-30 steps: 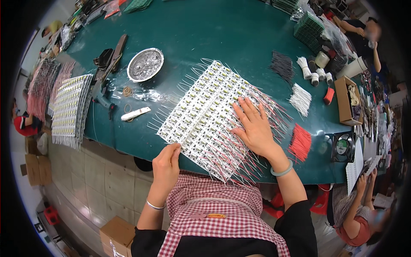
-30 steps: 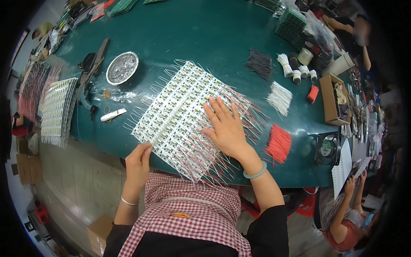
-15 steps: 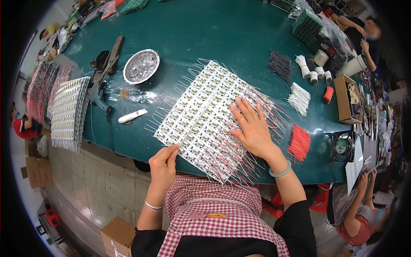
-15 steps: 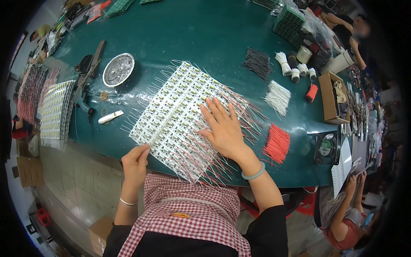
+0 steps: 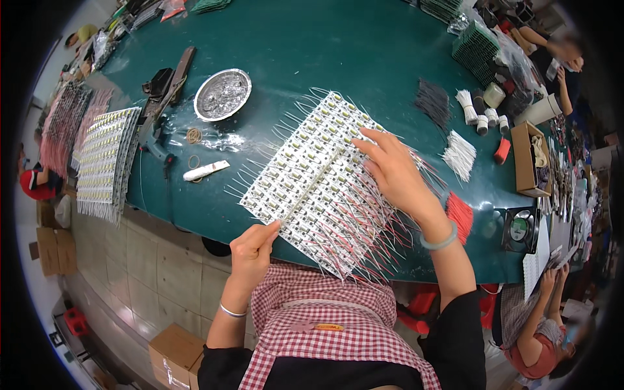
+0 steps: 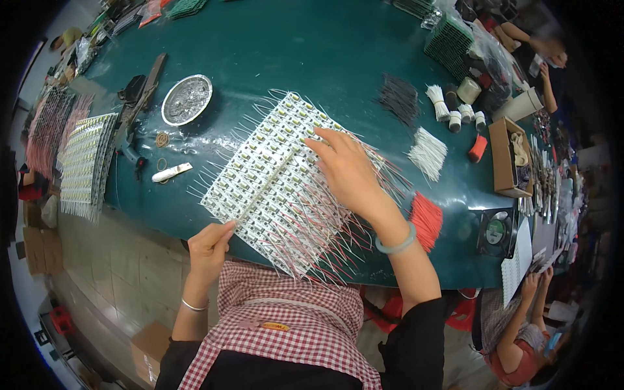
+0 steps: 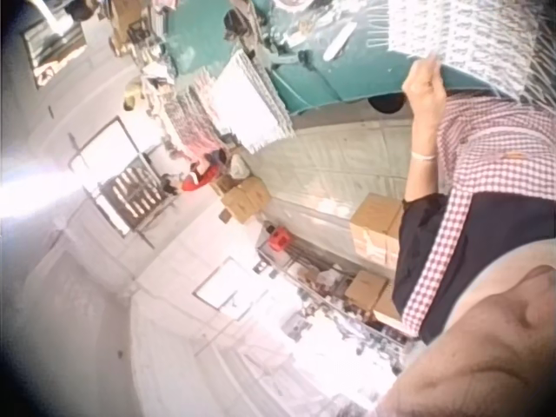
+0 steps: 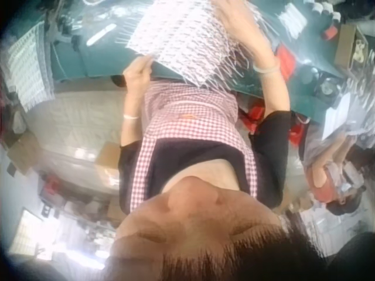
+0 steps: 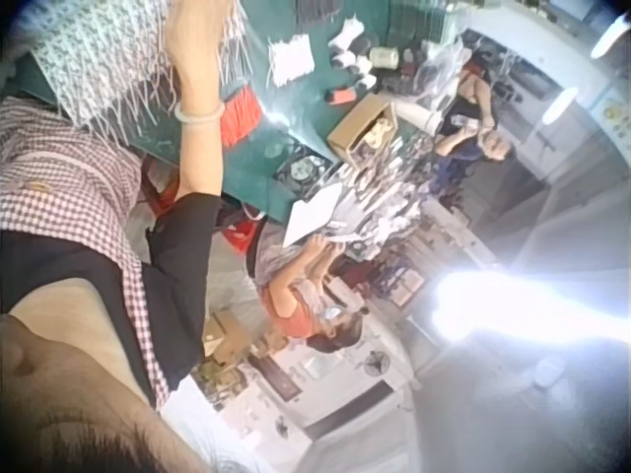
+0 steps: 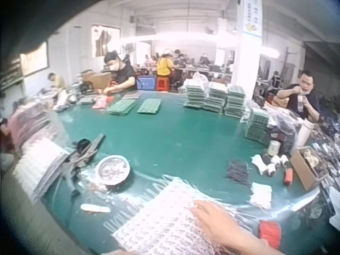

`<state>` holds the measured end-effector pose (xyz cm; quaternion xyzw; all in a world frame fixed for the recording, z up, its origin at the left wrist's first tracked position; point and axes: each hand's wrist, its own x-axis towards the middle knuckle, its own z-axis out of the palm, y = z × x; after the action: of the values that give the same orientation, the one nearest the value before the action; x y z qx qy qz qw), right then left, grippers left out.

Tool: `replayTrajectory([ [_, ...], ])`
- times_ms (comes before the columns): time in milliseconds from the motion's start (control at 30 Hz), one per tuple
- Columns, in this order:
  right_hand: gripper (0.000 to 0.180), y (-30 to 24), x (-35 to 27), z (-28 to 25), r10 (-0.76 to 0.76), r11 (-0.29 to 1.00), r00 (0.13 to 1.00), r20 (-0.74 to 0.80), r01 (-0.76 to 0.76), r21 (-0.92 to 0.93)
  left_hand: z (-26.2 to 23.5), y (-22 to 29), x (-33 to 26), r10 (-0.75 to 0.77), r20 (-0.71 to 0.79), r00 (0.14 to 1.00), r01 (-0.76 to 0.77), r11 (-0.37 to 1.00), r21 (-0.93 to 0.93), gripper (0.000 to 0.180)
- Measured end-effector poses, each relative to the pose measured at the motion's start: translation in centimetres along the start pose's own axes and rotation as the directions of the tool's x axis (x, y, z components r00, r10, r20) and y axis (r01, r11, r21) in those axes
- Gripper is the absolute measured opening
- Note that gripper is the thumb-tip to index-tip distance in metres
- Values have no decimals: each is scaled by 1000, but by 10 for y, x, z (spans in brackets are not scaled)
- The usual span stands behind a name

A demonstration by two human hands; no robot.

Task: The person uses a soldering iron to attach red and white wires to a large LED panel. They repeatedly pick up wires from piles on the table, position them on the panel, and apply heat to secure them. The person occasionally uses a wooden stick to adjust the wires on the panel.

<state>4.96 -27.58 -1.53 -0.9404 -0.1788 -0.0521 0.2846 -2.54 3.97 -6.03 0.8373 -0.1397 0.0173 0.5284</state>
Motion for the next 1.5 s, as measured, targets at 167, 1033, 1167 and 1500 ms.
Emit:
replayTrajectory([
  [167, 33, 18, 30, 26, -83, 981, 997, 9, 80, 178, 3, 9, 3, 101, 19, 995, -102, 987, 125, 29],
  [1033, 22, 23, 25, 43, -4, 953, 997, -82, 29, 301, 12, 25, -7, -262, -51, 964, 263, 964, 28, 13],
  [1167, 21, 24, 25, 45, -31, 957, 993, -115, 63, 282, 10, 29, -8, -242, -20, 970, 243, 967, 71, 12],
  [1500, 20, 28, 24, 44, 37, 903, 993, -114, 15, 430, 12, 22, -11, 150, 29, 988, -152, 936, 318, 24],
])
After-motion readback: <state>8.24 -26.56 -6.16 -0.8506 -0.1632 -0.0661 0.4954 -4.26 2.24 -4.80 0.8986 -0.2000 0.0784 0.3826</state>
